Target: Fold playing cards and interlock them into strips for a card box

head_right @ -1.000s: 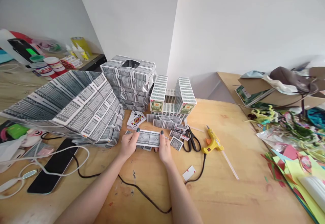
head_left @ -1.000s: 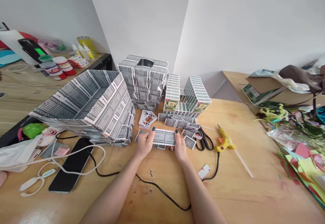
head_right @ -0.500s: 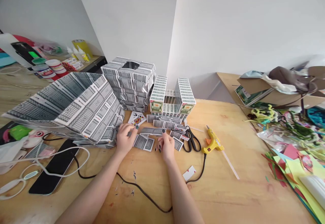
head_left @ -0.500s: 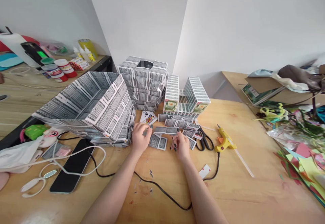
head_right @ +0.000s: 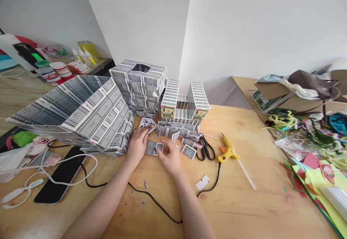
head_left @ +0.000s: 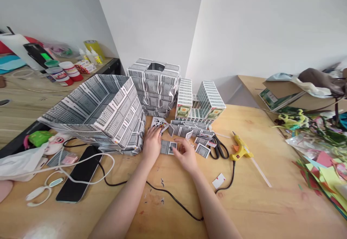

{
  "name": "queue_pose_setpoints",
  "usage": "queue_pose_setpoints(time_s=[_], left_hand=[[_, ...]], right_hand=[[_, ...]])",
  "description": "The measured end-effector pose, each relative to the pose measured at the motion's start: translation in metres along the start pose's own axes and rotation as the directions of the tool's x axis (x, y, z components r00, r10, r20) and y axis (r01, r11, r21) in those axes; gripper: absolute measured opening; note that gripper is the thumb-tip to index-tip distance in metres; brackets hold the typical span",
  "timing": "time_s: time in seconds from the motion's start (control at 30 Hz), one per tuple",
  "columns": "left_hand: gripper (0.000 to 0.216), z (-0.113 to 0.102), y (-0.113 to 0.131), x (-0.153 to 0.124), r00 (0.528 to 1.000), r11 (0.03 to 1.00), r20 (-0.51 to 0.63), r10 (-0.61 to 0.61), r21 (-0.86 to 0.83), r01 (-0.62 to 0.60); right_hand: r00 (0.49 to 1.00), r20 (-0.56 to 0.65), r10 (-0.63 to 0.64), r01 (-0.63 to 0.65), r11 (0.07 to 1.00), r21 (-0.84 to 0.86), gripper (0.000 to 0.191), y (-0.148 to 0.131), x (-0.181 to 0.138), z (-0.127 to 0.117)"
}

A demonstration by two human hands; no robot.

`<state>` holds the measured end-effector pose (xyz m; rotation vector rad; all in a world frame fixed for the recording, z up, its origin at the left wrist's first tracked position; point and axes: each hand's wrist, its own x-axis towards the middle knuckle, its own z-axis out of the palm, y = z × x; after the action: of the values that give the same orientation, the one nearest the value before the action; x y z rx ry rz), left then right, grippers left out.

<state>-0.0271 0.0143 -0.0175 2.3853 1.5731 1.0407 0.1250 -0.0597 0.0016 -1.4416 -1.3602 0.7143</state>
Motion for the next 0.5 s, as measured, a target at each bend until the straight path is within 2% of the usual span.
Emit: queue_pose_setpoints(time_s=[0.1,0.17,0.23,0.33,0.5], left_hand=[[0.031,0.003,-0.001,-0.002,1.000,0.999,-0.002,-0.013,-0.035,0.013],[0.030,0.004,-0.001,-0.002,1.000,0.998,-0.003,-0.024,-0.062,0.024],[0.029,0.004,-0.001,-0.002,0.999,0.996,-0.005,-0.035,-0.086,0.034],[0.027,0.000,0.004,-0.001,0.998,0.992,-0.047,-0.035,-0.123,0.029],[0.023,-0.012,0.016,-0.003,0.965,0.981,-0.257,-0.040,-0.193,-0.011]], right_hand=[[0.980,0.134,-0.150,0.177,0.960,-0.217,0.054,-0.004,-0.003,0.006],[0.973,0.174,-0.154,0.201,0.935,-0.292,0.057,-0.004,-0.004,0.009],[0.977,0.165,-0.134,0.182,0.929,-0.323,0.053,-0.003,-0.005,0.011],[0.984,0.116,-0.134,0.163,0.943,-0.291,0.045,-0.003,-0.006,0.010],[0.988,0.013,-0.153,0.154,0.984,-0.093,0.038,-0.008,-0.004,0.002]])
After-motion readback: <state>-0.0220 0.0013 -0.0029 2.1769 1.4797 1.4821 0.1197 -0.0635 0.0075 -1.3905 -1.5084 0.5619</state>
